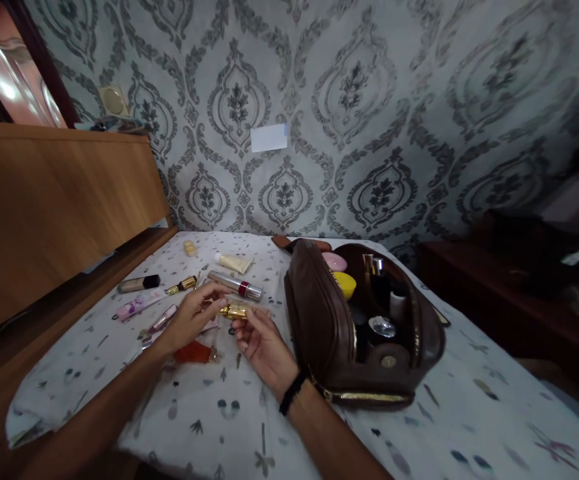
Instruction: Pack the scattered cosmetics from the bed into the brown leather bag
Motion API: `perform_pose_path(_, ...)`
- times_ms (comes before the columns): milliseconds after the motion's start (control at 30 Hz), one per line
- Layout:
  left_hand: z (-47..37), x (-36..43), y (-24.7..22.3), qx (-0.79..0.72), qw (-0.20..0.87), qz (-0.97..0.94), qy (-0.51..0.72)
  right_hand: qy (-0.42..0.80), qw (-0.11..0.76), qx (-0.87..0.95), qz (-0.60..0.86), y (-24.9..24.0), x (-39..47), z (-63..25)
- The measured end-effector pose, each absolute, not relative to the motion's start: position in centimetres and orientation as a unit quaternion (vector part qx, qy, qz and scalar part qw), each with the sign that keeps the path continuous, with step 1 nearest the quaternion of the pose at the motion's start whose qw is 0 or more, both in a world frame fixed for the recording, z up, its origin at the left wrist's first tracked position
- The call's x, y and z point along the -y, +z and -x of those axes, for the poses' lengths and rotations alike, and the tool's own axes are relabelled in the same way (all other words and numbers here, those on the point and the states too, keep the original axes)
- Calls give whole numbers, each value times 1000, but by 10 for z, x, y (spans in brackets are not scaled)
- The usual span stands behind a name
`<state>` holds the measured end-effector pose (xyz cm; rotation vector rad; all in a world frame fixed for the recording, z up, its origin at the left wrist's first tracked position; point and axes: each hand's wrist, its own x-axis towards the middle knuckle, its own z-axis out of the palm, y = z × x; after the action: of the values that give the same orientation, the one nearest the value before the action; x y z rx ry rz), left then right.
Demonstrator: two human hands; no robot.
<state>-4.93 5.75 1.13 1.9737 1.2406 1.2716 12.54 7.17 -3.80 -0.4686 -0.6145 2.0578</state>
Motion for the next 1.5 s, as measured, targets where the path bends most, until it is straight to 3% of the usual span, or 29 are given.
perform_pose_path(1500, 40, -52, 12, -444, 225, -743, 448, 836, 456, 212, 220, -33, -75, -132)
